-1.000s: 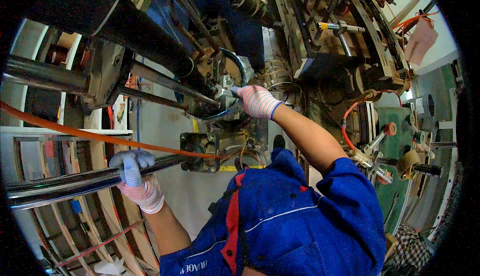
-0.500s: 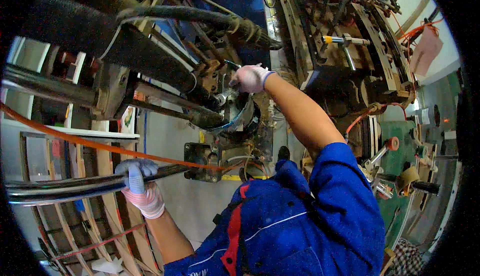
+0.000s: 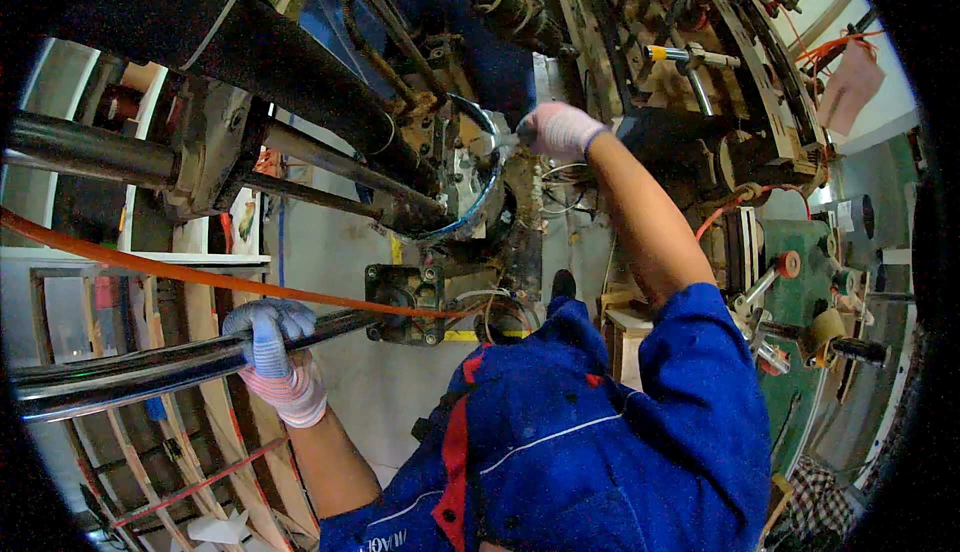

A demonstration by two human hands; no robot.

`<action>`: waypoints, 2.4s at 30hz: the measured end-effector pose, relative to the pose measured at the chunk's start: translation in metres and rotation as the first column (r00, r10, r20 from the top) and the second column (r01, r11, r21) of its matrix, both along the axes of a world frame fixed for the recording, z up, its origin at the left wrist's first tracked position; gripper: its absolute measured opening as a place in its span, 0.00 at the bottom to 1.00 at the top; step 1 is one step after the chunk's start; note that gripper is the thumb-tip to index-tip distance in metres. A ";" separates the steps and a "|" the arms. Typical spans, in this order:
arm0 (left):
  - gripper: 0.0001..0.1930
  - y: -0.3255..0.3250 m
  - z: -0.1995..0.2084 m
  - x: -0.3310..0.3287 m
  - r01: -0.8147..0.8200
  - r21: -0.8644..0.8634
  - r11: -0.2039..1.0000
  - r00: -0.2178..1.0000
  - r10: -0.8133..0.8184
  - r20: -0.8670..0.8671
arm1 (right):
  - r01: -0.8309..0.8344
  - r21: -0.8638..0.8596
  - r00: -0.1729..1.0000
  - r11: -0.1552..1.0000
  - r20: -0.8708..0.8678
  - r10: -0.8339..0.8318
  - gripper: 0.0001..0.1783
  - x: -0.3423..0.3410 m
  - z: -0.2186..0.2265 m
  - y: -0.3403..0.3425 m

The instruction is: The person uses a wrench to tighten or loosen bolts on a large industrial machine, then wipes a small mechanical component with a gloved hand and places it back onto the machine's assembly.

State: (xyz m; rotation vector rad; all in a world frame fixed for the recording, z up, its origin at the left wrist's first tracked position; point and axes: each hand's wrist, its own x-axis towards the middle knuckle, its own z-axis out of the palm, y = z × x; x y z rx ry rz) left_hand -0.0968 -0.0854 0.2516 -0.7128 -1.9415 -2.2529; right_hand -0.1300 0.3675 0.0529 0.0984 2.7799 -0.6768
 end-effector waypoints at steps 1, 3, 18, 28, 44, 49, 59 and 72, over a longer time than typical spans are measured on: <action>0.11 -0.002 -0.001 0.000 0.013 0.015 1.000 1.000 -0.013 0.005 | 0.012 -0.017 1.000 1.000 0.004 -0.012 0.14 0.012 -0.007 -0.013; 0.13 -0.005 0.001 0.002 0.030 0.049 0.998 1.000 -0.030 0.000 | 0.052 -0.030 0.995 0.998 -0.079 -0.054 0.15 0.045 0.009 -0.072; 0.06 0.005 -0.002 0.007 -0.074 0.070 0.995 0.997 0.075 -0.006 | 0.324 -0.206 0.942 0.923 -0.022 -0.336 0.23 0.078 0.023 -0.179; 0.07 0.001 -0.003 0.005 -0.067 0.065 0.996 0.998 0.065 0.025 | 0.210 -0.056 0.978 0.976 0.002 -0.211 0.18 0.062 0.023 -0.180; 0.11 0.005 -0.001 0.004 -0.048 0.053 0.997 0.999 0.048 0.006 | 0.013 -0.266 0.979 0.964 -0.191 -0.066 0.15 0.021 -0.011 -0.091; 0.11 0.006 0.002 0.005 -0.055 0.044 0.997 0.998 0.055 0.012 | -0.363 0.264 0.882 0.894 -0.214 0.421 0.10 -0.074 0.016 -0.055; 0.16 0.013 0.006 0.006 -0.039 0.052 0.998 0.999 0.037 0.034 | 0.167 -0.165 0.981 0.972 -0.074 -0.181 0.20 0.021 0.015 -0.029; 0.11 0.007 0.002 0.004 0.018 0.073 0.997 1.000 -0.017 -0.018 | 0.385 -0.296 0.915 0.874 -0.002 -0.404 0.19 0.081 0.010 -0.178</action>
